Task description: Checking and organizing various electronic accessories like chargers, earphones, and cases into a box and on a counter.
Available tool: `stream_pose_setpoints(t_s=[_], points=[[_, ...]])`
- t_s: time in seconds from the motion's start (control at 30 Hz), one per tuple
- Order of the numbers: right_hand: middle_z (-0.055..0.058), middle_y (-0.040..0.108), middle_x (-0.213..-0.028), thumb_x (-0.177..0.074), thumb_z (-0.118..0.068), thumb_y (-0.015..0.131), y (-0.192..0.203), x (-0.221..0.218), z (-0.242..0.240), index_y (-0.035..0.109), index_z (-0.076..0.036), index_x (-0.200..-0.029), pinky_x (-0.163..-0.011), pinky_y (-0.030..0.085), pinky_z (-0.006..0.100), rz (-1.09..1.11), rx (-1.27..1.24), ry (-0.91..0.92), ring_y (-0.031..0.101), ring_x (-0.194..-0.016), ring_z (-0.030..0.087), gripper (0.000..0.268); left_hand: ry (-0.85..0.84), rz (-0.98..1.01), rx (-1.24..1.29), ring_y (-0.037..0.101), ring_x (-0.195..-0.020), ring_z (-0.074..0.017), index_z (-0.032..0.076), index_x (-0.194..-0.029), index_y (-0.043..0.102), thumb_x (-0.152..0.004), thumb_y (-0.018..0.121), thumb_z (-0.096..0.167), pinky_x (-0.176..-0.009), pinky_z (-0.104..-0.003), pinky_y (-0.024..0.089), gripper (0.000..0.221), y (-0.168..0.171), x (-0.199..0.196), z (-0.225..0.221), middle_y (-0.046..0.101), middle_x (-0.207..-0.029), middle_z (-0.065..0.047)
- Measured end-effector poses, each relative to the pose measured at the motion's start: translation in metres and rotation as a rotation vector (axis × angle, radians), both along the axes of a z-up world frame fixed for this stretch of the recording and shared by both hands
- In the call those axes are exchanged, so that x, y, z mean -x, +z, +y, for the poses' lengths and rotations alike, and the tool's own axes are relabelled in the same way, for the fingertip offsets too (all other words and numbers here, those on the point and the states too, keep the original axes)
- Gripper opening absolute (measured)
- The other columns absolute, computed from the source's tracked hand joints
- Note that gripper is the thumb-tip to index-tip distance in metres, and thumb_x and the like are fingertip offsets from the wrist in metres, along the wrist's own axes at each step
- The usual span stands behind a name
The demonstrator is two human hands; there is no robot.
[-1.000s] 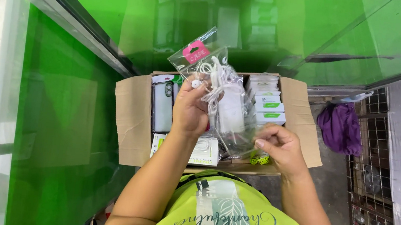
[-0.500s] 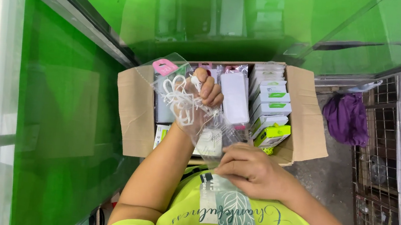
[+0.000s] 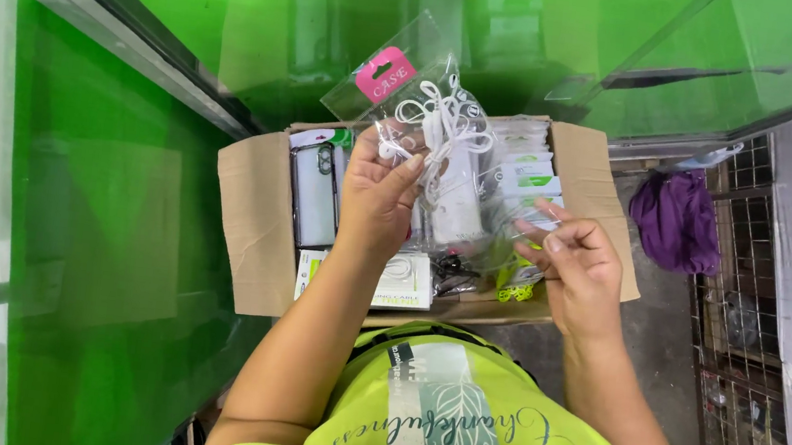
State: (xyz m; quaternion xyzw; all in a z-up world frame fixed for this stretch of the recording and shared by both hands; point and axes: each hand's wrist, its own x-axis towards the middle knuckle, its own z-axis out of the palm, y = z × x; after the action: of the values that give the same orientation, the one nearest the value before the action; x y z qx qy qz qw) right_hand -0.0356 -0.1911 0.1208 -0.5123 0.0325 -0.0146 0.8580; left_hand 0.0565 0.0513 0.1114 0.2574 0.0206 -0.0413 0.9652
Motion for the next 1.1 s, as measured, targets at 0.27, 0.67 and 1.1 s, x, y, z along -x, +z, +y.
stream_pose_setpoints(t_s=[0.27, 0.67, 1.1], points=[[0.017, 0.072, -0.104, -0.103, 0.001, 0.062, -0.062, 0.01, -0.021, 0.057, 0.001, -0.109, -0.08, 0.06, 0.033, 0.142, 0.188, -0.055, 0.071, -0.084, 0.021, 0.008, 0.015, 0.122, -0.131, 0.067, -0.114, -0.0243, 0.005, -0.136, 0.048, -0.095, 0.061, -0.013, -0.096, -0.041, 0.059, 0.047, -0.006, -0.004, -0.016, 0.065, -0.125, -0.015], [0.014, 0.077, -0.091, -0.101, -0.019, 0.065, -0.015, 0.011, -0.025, 0.042, -0.022, -0.153, -0.053, 0.05, 0.022, 0.27, 0.229, 0.196, 0.065, -0.057, 0.011, 0.057, -0.058, -0.153, -0.39, 0.065, -0.124, -0.0222, 0.003, -0.146, 0.043, -0.098, 0.064, -0.012, -0.108, -0.035, 0.054, 0.054, -0.012, 0.016, -0.05, 0.063, -0.133, -0.015], [0.006, 0.073, -0.098, -0.1, -0.017, 0.067, -0.066, 0.011, -0.023, 0.07, 0.0, -0.111, -0.073, 0.061, 0.031, 0.446, 0.183, 0.054, 0.073, -0.085, 0.018, 0.02, -0.684, 0.373, -0.453, 0.064, -0.114, -0.0254, 0.004, -0.14, 0.049, -0.086, 0.079, 0.007, -0.094, -0.042, 0.052, 0.062, -0.066, 0.061, -0.051, 0.065, -0.125, -0.011]])
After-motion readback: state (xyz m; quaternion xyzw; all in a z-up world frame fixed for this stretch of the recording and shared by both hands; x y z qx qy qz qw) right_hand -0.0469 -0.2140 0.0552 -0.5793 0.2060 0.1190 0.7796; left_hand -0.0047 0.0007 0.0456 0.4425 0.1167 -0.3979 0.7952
